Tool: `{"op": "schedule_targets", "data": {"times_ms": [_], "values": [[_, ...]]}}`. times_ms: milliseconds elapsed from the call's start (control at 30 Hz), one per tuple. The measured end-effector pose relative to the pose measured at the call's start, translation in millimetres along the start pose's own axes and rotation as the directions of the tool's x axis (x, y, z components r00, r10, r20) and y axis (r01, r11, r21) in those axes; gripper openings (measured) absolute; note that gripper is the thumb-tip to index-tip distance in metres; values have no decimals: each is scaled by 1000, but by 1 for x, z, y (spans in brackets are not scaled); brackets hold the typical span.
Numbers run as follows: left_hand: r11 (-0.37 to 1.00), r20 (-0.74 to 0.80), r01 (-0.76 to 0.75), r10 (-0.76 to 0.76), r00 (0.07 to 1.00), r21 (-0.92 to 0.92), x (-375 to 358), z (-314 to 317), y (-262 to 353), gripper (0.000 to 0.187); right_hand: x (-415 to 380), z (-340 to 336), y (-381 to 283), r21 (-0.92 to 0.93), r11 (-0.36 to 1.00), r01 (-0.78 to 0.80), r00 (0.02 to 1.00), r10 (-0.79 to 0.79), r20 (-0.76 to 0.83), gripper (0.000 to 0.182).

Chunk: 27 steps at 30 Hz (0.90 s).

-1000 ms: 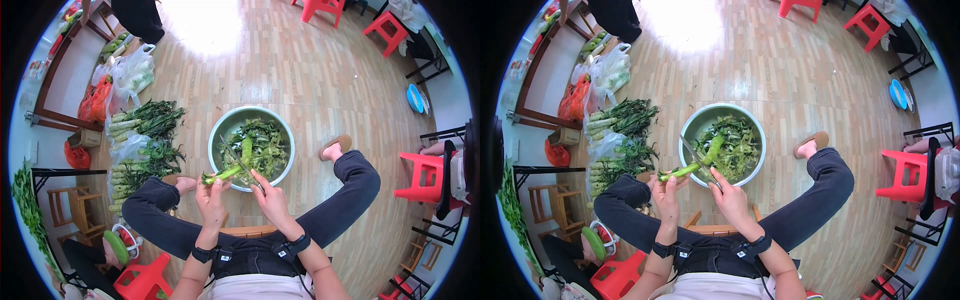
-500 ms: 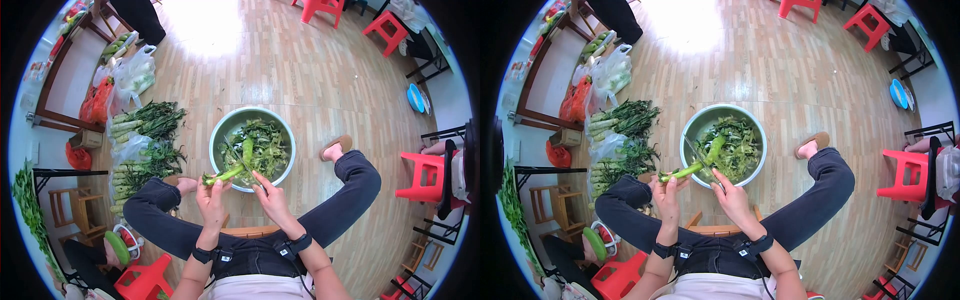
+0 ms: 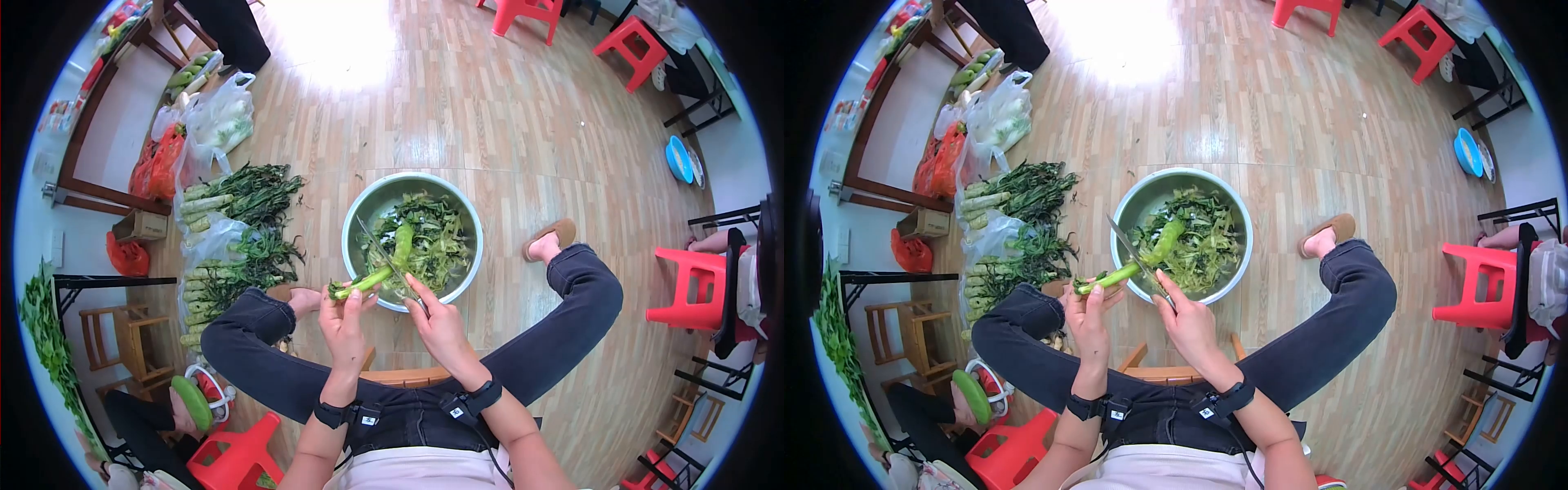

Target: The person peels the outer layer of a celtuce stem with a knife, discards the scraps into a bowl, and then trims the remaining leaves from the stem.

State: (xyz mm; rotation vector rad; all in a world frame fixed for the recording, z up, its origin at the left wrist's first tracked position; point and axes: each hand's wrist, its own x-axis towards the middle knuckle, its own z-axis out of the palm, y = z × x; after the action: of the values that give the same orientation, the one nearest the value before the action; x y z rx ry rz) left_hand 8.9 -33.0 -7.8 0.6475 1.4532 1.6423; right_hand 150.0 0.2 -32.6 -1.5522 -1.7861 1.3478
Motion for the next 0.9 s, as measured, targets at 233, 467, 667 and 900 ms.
{"op": "schedule_targets", "data": {"times_ms": [233, 467, 667, 900], "values": [[1000, -2, -6, 6, 1000, -12, 0, -1, -1, 14, 10, 11, 19, -16, 1000, -16, 998, 15, -55, 39], [1000, 12, 5, -5, 1000, -4, -1, -2, -2, 14, -9, -6, -9, 86, 996, -32, 998, 27, 57, 41], [996, -22, 36, -39, 999, -86, 1, 0, -8, 15, -18, 2, -18, 138, 986, 92, 996, -92, -1, 47], [990, -32, 82, -86, 996, -111, 0, 8, -4, 17, -17, 3, -19, 71, 984, 166, 985, -161, -70, 48]]}}
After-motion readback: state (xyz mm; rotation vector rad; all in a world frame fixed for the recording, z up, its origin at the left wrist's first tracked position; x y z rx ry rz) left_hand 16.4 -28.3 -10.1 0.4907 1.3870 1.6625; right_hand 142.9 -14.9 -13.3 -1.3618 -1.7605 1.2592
